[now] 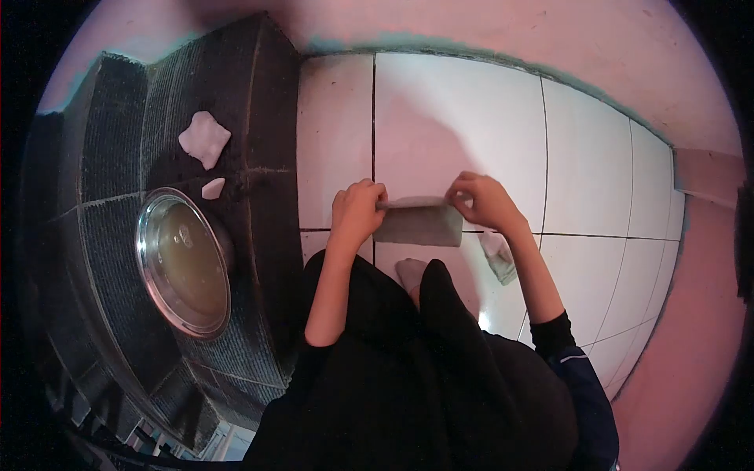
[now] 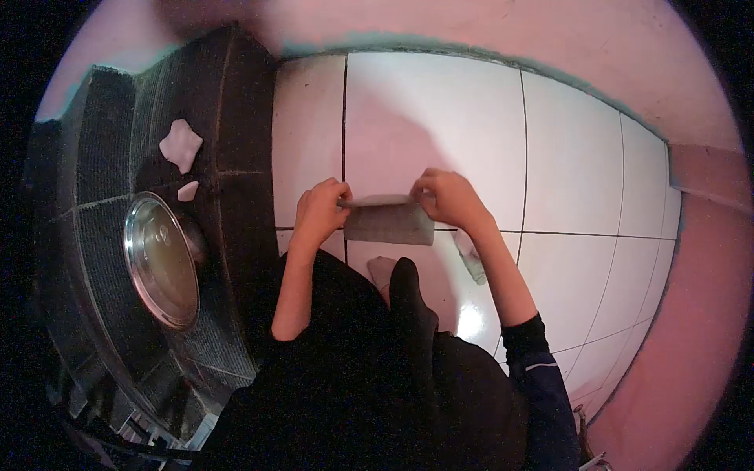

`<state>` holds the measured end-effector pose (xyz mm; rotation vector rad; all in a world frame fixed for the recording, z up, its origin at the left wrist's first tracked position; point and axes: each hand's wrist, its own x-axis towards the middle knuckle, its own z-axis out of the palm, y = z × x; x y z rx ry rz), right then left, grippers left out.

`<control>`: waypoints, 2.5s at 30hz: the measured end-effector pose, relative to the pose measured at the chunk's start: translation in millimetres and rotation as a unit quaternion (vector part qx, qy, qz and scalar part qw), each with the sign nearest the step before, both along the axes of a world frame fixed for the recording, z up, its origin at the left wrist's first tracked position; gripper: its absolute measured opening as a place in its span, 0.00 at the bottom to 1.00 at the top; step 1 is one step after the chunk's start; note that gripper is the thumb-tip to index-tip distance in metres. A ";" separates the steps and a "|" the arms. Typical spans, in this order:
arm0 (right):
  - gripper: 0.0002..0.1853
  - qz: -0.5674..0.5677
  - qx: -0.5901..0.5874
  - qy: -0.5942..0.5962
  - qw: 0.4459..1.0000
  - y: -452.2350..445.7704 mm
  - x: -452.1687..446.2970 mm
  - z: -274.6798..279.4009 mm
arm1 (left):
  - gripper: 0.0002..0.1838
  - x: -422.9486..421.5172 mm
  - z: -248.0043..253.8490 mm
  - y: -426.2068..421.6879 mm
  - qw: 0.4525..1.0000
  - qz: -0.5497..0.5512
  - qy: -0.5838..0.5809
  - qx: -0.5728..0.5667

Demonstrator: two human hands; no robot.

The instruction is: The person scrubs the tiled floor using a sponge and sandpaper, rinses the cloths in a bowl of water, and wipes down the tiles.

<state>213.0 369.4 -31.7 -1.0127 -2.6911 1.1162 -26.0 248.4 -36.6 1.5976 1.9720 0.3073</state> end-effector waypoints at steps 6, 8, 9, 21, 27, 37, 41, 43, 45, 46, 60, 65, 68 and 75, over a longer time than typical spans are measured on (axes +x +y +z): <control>0.06 0.111 0.026 -0.045 0.992 -44.5 14.3 -14.1 | 0.13 23.8 -17.3 -26.9 0.987 -0.045 0.141 -0.062; 0.14 0.179 0.105 0.047 0.977 -55.3 14.1 -43.3 | 0.13 30.3 -18.2 -31.8 0.983 -0.020 0.174 -0.052; 0.14 0.178 0.104 0.049 0.977 -57.8 9.4 -51.6 | 0.12 31.0 -18.9 -33.4 0.986 -0.003 0.162 -0.026; 0.38 0.490 0.130 0.109 0.855 -25.7 -54.9 -98.2 | 0.11 -20.1 -42.3 -13.8 0.857 0.424 -0.170 0.239; 0.34 0.492 0.099 0.111 0.858 -24.2 -56.9 -104.9 | 0.11 -17.6 -52.1 -5.1 0.841 0.426 -0.234 0.238; 0.29 0.463 0.091 0.133 0.872 -26.4 -56.5 -112.3 | 0.11 -9.1 -52.8 -1.1 0.833 0.404 -0.297 0.234; 0.28 0.459 0.091 0.128 0.875 -26.9 -56.8 -110.0 | 0.11 -7.9 -51.4 -0.8 0.835 0.406 -0.303 0.215; 0.28 0.460 0.094 0.129 0.874 -26.5 -57.4 -108.3 | 0.11 -7.9 -50.8 -1.3 0.835 0.399 -0.302 0.228; 0.28 0.462 0.097 0.131 0.872 -26.0 -57.8 -105.8 | 0.11 -8.9 -51.5 -2.2 0.837 0.395 -0.300 0.232; 0.28 0.459 0.093 0.130 0.874 -25.7 -57.4 -104.0 | 0.11 -9.6 -52.5 -2.8 0.839 0.390 -0.299 0.234; 0.29 0.396 0.120 0.122 0.902 -9.3 -73.6 -98.5 | 0.10 -9.2 -53.2 -2.4 0.840 0.392 -0.299 0.226; 0.29 0.376 0.146 0.098 0.910 -2.2 -79.6 -93.5 | 0.10 -8.7 -46.3 -1.6 0.842 0.393 -0.304 0.208; 0.29 0.343 0.140 0.094 0.924 -2.5 -79.9 -97.0 | 0.10 -10.9 -53.8 -3.0 0.846 0.377 -0.292 0.240; 0.29 0.292 0.173 0.118 0.933 4.8 -85.2 -102.4 | 0.11 -10.6 -52.8 -4.1 0.848 0.380 -0.291 0.226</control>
